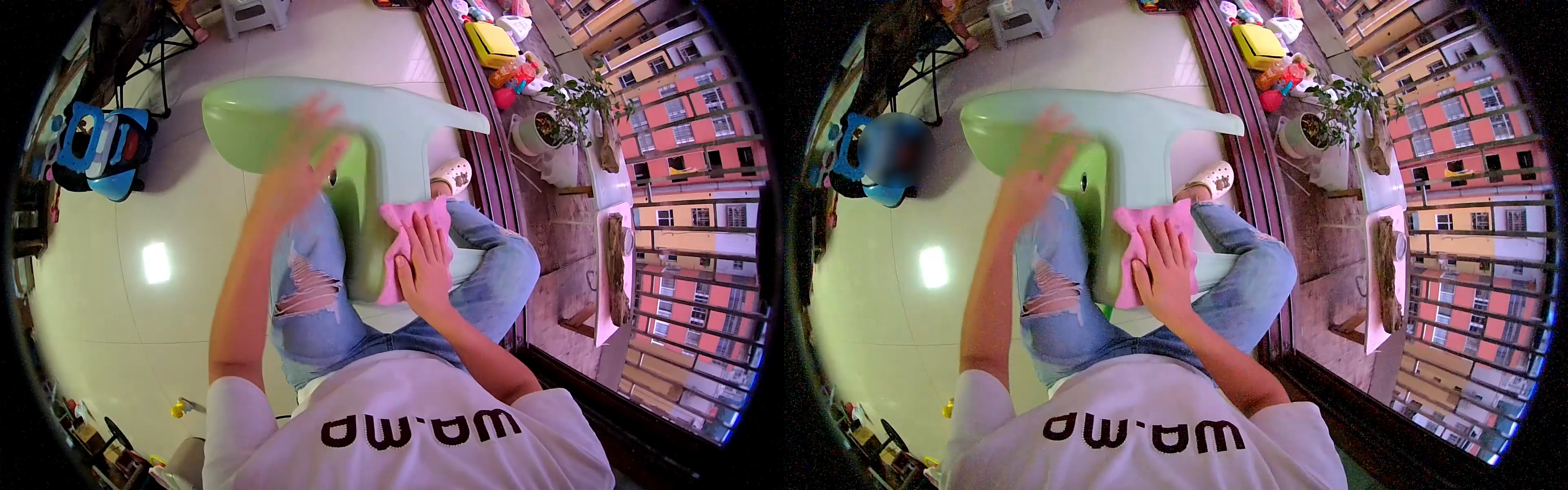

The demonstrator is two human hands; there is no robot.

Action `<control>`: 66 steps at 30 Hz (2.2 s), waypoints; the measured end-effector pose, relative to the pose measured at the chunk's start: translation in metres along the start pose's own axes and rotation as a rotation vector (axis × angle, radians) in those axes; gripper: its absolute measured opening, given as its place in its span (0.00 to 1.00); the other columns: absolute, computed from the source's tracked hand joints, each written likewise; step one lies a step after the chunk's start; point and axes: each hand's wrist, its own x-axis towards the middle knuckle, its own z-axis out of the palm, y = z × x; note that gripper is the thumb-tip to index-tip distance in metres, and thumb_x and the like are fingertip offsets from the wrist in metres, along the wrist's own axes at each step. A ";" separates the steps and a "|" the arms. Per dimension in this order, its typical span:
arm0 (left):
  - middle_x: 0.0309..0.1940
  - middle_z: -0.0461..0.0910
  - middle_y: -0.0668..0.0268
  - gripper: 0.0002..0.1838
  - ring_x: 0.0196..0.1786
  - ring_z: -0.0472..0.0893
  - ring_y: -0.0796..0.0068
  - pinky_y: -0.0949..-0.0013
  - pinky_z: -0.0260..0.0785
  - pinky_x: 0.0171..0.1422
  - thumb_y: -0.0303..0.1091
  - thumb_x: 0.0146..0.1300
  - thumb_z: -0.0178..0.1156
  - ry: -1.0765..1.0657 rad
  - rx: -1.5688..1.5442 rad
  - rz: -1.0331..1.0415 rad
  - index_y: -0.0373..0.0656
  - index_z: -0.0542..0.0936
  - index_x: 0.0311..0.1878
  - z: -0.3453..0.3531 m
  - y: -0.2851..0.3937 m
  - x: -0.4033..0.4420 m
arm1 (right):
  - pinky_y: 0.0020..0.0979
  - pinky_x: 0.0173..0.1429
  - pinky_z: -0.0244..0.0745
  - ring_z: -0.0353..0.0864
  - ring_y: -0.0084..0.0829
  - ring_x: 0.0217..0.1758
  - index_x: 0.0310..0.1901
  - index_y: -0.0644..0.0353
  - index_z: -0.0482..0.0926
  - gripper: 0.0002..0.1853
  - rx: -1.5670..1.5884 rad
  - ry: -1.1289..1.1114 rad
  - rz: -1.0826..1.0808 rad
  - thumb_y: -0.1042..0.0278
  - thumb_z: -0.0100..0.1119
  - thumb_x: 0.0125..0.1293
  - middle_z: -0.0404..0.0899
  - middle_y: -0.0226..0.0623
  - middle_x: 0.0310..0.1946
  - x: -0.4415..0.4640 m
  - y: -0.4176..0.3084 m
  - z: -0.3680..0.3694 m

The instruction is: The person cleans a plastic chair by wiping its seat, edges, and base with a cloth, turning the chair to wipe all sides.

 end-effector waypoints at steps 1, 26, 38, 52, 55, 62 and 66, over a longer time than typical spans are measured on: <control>0.69 0.63 0.58 0.26 0.72 0.59 0.56 0.55 0.48 0.75 0.49 0.68 0.52 0.207 0.183 0.143 0.52 0.69 0.66 0.000 -0.026 0.016 | 0.50 0.76 0.39 0.50 0.47 0.76 0.67 0.57 0.64 0.28 0.004 -0.002 0.004 0.62 0.50 0.66 0.57 0.46 0.71 0.000 -0.001 -0.001; 0.61 0.70 0.72 0.42 0.68 0.65 0.64 0.43 0.47 0.73 0.39 0.41 0.74 0.091 0.770 -0.056 0.62 0.69 0.64 -0.004 -0.042 0.034 | 0.50 0.73 0.49 0.62 0.49 0.69 0.63 0.60 0.68 0.27 -0.173 0.112 -0.038 0.51 0.42 0.70 0.66 0.47 0.65 0.226 0.061 0.041; 0.64 0.67 0.71 0.40 0.69 0.63 0.61 0.42 0.46 0.73 0.36 0.44 0.72 0.098 0.816 -0.096 0.62 0.68 0.65 0.003 -0.030 0.031 | 0.52 0.76 0.39 0.52 0.51 0.75 0.67 0.60 0.65 0.30 -0.036 -0.094 -0.045 0.58 0.51 0.65 0.58 0.49 0.70 -0.008 -0.008 -0.005; 0.67 0.64 0.70 0.39 0.73 0.56 0.58 0.41 0.42 0.75 0.35 0.49 0.69 0.068 0.753 -0.114 0.60 0.67 0.67 0.002 -0.025 0.020 | 0.46 0.72 0.52 0.67 0.45 0.66 0.59 0.59 0.74 0.24 -0.164 0.124 0.008 0.53 0.44 0.70 0.72 0.45 0.60 0.237 0.062 0.038; 0.69 0.61 0.67 0.35 0.74 0.55 0.55 0.40 0.41 0.75 0.35 0.53 0.66 0.084 0.677 -0.085 0.58 0.68 0.66 0.015 -0.017 0.007 | 0.47 0.72 0.52 0.65 0.46 0.68 0.60 0.59 0.72 0.23 -0.155 0.157 -0.090 0.54 0.44 0.70 0.71 0.45 0.61 0.204 0.061 0.034; 0.73 0.48 0.44 0.33 0.76 0.45 0.46 0.60 0.40 0.78 0.46 0.71 0.48 -0.169 -0.573 -0.358 0.36 0.54 0.72 0.089 0.037 -0.052 | 0.51 0.76 0.42 0.51 0.51 0.75 0.69 0.58 0.62 0.27 -0.021 -0.029 -0.022 0.60 0.45 0.69 0.58 0.47 0.70 0.034 0.024 -0.001; 0.75 0.42 0.45 0.37 0.77 0.42 0.51 0.63 0.37 0.78 0.51 0.74 0.41 -0.182 -0.631 -0.408 0.33 0.45 0.73 0.084 0.053 -0.053 | 0.52 0.76 0.42 0.51 0.50 0.75 0.68 0.59 0.62 0.28 -0.059 -0.061 -0.018 0.61 0.47 0.68 0.57 0.47 0.70 0.006 0.014 -0.007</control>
